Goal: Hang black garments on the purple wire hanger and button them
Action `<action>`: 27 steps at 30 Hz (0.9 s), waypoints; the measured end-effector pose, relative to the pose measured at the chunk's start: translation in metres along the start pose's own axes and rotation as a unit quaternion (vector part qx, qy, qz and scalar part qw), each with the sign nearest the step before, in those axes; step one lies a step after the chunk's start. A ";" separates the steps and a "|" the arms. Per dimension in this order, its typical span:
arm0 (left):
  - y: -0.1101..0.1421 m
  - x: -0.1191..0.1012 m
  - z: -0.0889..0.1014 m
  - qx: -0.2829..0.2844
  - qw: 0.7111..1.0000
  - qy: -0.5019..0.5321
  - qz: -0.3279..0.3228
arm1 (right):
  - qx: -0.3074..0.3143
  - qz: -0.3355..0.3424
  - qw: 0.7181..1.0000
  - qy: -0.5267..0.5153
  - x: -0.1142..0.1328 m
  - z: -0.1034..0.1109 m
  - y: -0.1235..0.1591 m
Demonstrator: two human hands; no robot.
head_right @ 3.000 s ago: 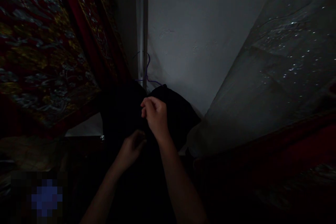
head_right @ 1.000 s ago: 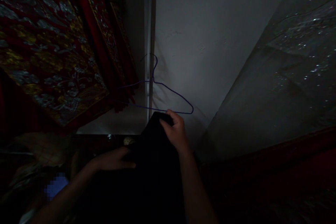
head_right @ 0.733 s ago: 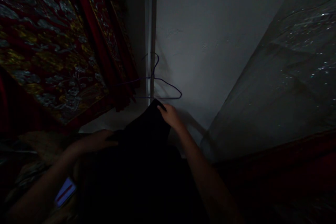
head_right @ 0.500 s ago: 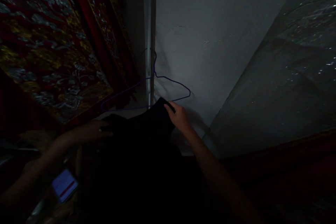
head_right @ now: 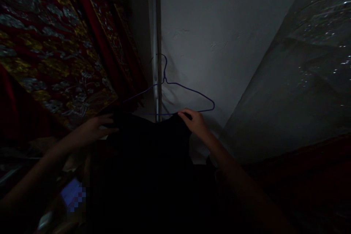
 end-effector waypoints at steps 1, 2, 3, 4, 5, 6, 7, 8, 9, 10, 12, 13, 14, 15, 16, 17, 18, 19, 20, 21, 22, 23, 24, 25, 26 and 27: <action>-0.002 0.001 -0.005 0.034 0.999 0.007 0.013 | -0.010 -0.007 1.000 0.003 0.004 0.007 0.002; -0.004 0.003 -0.011 0.075 0.997 0.012 0.026 | -0.017 -0.013 1.000 0.004 0.008 0.013 0.004; -0.007 0.004 -0.017 0.111 0.993 0.015 0.037 | -0.019 -0.017 1.000 0.006 0.012 0.017 0.005; -0.009 0.005 -0.022 0.134 0.990 0.021 0.042 | -0.017 -0.020 1.000 0.007 0.016 0.020 0.006; -0.011 0.006 -0.024 0.138 0.989 0.031 0.040 | -0.013 -0.021 1.000 0.007 0.020 0.022 0.007; -0.013 0.005 -0.023 0.125 0.991 0.046 0.034 | -0.007 -0.022 1.000 0.006 0.024 0.024 0.008; -0.014 0.003 -0.019 0.097 0.993 0.061 0.025 | -0.002 -0.021 1.000 0.005 0.027 0.026 0.008; -0.015 0.001 -0.012 0.064 0.995 0.073 0.017 | 0.000 -0.020 1.000 0.004 0.030 0.027 0.009; -0.016 -0.002 -0.004 0.034 0.996 0.080 0.008 | 0.001 -0.019 1.000 0.003 0.033 0.029 0.010; -0.016 -0.007 0.005 0.009 0.997 0.080 -0.004 | 0.003 -0.019 1.000 0.001 0.036 0.030 0.011; -0.016 -0.021 0.022 -0.038 0.996 0.073 -0.037 | 0.009 -0.020 1.000 -0.005 0.039 0.031 0.012; -0.016 -0.031 0.030 -0.063 0.993 0.071 -0.063 | 0.013 -0.022 1.000 -0.011 0.041 0.029 0.013; -0.015 -0.042 0.036 -0.088 0.989 0.074 -0.095 | 0.019 -0.024 0.999 -0.020 0.042 0.026 0.014; -0.015 -0.054 0.040 -0.110 0.982 0.079 -0.131 | 0.024 -0.027 0.999 -0.031 0.044 0.021 0.015; -0.016 -0.066 0.042 -0.131 0.974 0.086 -0.165 | 0.026 -0.029 0.998 -0.043 0.046 0.017 0.016; -0.017 -0.076 0.043 -0.148 0.966 0.093 -0.191 | 0.024 -0.031 0.998 -0.055 0.049 0.011 0.018; -0.019 -0.083 0.042 -0.162 0.960 0.100 -0.208 | 0.021 -0.032 0.997 -0.065 0.053 0.007 0.020; -0.023 -0.088 0.041 -0.172 0.956 0.102 -0.215 | 0.017 -0.032 0.997 -0.071 0.057 0.003 0.023; -0.027 -0.090 0.039 -0.183 0.955 0.101 -0.213 | 0.015 -0.028 0.997 -0.073 0.062 0.001 0.026; -0.032 -0.089 0.038 -0.194 0.954 0.095 -0.206 | 0.017 -0.020 0.997 -0.068 0.068 0.001 0.029; -0.036 -0.086 0.037 -0.204 0.955 0.087 -0.198 | 0.021 -0.012 0.998 -0.054 0.073 0.004 0.033; -0.040 -0.083 0.037 -0.214 0.955 0.077 -0.190 | 0.025 -0.005 0.999 -0.034 0.078 0.009 0.036; -0.043 -0.078 0.038 -0.224 0.955 0.067 -0.183 | 0.024 -0.002 1.000 -0.010 0.080 0.016 0.039; -0.044 -0.074 0.039 -0.233 0.954 0.061 -0.179 | 0.010 -0.006 1.000 0.017 0.081 0.027 0.040; -0.045 -0.072 0.041 -0.239 0.952 0.058 -0.179 | -0.017 -0.016 0.999 0.045 0.080 0.041 0.041; -0.046 -0.070 0.042 -0.240 0.951 0.057 -0.185 | -0.048 -0.029 0.996 0.070 0.077 0.057 0.040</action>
Point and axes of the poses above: each hand's wrist, its own y-axis away from the middle knuckle, its own z-axis out of the back of the hand, x = y × z, the point moved 4 cm from there along -y, towards the middle knuckle, and after that the axes turned 14 degrees about z, right-handed, at the moved point
